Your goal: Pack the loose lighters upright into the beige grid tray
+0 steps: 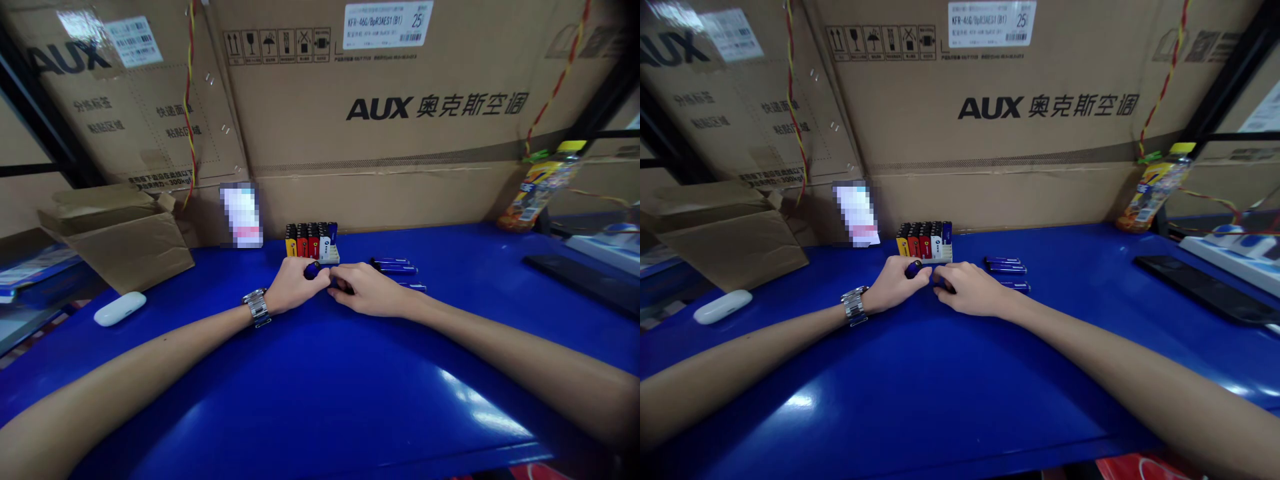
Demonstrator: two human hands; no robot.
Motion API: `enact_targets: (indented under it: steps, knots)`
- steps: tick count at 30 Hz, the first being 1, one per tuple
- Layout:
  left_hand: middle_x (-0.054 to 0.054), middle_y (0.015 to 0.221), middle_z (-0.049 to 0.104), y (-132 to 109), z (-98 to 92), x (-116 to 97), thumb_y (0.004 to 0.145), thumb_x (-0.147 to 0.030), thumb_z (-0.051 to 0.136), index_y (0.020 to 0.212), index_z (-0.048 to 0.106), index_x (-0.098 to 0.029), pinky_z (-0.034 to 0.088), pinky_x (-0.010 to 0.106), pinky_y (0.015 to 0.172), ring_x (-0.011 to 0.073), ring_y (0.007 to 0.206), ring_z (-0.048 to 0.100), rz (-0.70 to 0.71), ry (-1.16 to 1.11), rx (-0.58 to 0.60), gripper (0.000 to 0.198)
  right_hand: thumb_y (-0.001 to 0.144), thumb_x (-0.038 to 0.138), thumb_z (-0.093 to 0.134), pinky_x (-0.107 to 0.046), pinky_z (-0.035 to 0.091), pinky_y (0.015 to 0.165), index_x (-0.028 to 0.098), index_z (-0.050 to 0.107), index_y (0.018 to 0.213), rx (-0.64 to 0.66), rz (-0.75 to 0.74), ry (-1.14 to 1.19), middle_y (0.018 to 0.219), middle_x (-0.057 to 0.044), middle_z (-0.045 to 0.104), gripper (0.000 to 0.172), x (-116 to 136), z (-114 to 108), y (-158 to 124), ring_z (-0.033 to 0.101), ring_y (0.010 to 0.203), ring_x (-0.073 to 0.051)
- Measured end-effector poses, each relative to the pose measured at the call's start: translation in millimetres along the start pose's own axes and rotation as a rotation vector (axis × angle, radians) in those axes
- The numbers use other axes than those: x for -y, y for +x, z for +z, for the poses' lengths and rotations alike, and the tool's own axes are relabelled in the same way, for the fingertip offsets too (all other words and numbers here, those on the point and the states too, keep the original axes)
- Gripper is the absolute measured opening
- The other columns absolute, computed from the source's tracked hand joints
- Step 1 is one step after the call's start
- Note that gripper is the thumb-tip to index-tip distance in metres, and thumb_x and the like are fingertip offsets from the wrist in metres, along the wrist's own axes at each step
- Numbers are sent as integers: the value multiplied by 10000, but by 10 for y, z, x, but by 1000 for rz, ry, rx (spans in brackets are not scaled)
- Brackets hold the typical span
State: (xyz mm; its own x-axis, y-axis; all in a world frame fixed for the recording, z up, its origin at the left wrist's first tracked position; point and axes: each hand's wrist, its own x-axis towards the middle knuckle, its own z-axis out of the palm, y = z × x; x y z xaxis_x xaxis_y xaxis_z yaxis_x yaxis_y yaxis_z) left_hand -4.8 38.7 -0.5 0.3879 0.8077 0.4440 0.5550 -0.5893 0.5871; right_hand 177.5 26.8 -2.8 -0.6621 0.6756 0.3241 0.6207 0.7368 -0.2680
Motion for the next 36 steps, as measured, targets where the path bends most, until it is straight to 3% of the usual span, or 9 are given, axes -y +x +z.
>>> enact_targets:
  steps: [19,24,31,36]
  knots:
    - [-62,487,315,10,11,18,711,-324,503,506,334,-175,203,215,447,74,488,269,7,24,-4,304,815,180,502,-251,289,554,167,486,708,-16,-12,5,657,8,513,109,-3,-11,4,416,570,-94]
    - [-70,493,353,13,19,41,670,-234,519,521,369,-172,230,201,444,68,481,287,-4,-34,2,219,814,153,475,-244,309,537,169,538,769,-20,34,92,616,20,534,78,10,-26,1,432,536,-93]
    - [-45,544,485,-10,21,32,725,-232,546,625,481,-160,297,208,479,82,495,404,119,67,83,138,864,329,507,-269,428,612,165,538,998,-203,95,306,777,-28,623,215,112,-64,7,560,660,-131]
    - [-36,604,534,-33,50,-2,706,-173,545,792,510,-157,340,219,502,94,512,461,150,84,84,94,852,332,543,-265,439,616,167,563,844,-289,82,341,732,-18,612,167,120,-47,20,544,638,-119]
